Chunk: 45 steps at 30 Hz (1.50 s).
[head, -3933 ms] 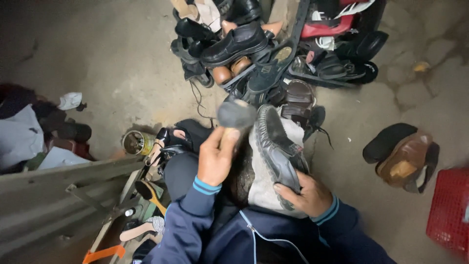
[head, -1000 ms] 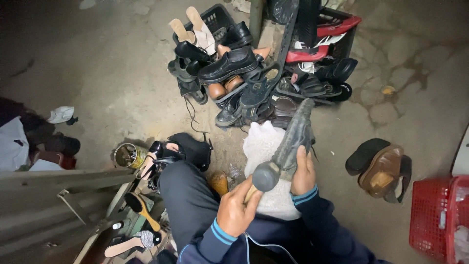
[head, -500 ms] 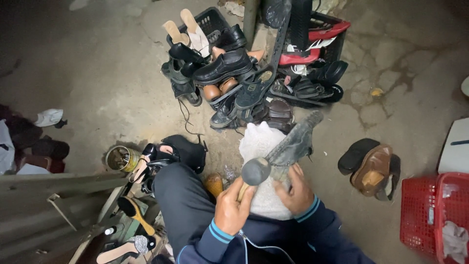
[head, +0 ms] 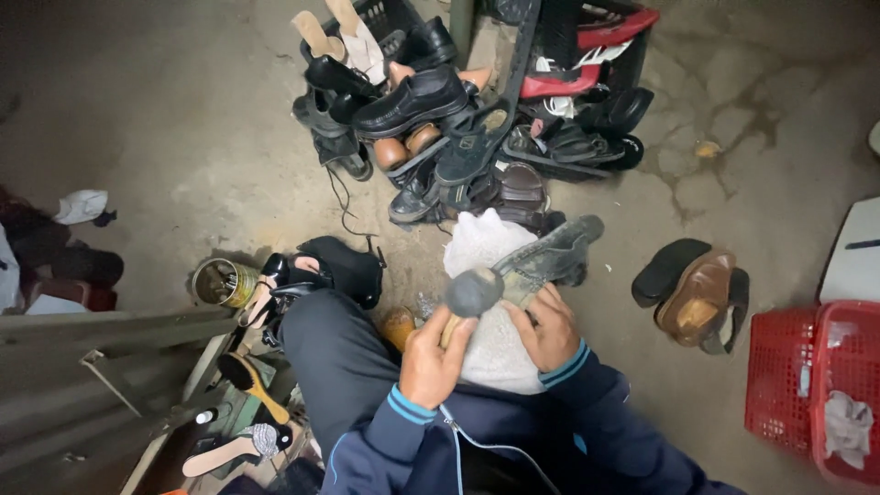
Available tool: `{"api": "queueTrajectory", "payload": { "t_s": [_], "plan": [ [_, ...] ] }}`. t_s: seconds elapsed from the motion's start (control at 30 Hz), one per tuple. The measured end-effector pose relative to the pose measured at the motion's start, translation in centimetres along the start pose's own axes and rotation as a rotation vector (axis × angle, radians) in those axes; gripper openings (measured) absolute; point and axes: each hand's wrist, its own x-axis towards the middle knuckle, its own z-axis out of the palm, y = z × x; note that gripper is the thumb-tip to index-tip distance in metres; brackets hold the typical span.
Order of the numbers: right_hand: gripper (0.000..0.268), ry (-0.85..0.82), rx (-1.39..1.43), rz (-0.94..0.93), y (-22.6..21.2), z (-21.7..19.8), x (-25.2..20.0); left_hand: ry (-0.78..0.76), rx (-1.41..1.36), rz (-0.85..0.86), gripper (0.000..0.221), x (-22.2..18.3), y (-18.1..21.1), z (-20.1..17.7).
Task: The person hammers the sole and heel of a black leather shoe and then uses a yellow-handled brush to wipe the sole and sides. They rotate the shoe several times to access different areas while sitting on the floor in a cluttered repair workspace.
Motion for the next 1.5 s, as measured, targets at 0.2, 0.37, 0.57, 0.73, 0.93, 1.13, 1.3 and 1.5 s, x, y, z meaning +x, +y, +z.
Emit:
{"api": "queueTrajectory", "payload": {
  "t_s": [0.2, 0.37, 0.57, 0.73, 0.93, 1.13, 1.3, 1.5],
  "plan": [
    [0.017, -0.038, -0.008, -0.035, -0.4, -1.8, 2.0, 0.137, -0.098, 0.104, 0.022, 1.1, 1.7, -0.2],
    [0.018, -0.111, 0.169, 0.041, -4.9, -5.9, 5.0, 0.155, -0.121, 0.127, 0.024, 2.1, 4.9, -2.2],
    [0.030, -0.087, 0.192, 0.002, -10.1, -9.4, 8.7, 0.181, -0.132, 0.249, 0.027, 3.5, 10.4, -5.3],
    [0.025, -0.010, 0.378, 0.326, -10.1, -8.8, 8.9, 0.260, -0.018, 0.320, 0.021, 2.6, 9.3, -5.5],
    [0.040, -0.042, 0.737, 0.598, -7.5, -6.1, 8.8, 0.139, -0.003, 0.185, 0.016, 2.4, 6.7, -3.5],
    [0.035, 0.245, 0.884, 0.792, -3.5, -3.0, 9.9, 0.045, 0.009, 0.016, 0.022, 3.9, 2.6, -0.6],
    [0.090, -0.196, 0.473, 1.013, -0.9, -5.1, 7.5, -0.047, 0.001, -0.085, 0.028, 4.7, 3.9, -0.5],
    [0.078, -0.257, 0.967, 0.473, 1.2, -3.2, 5.9, 0.030, 0.003, -0.027, 0.023, 5.6, 2.1, -0.3]
  ]
}}
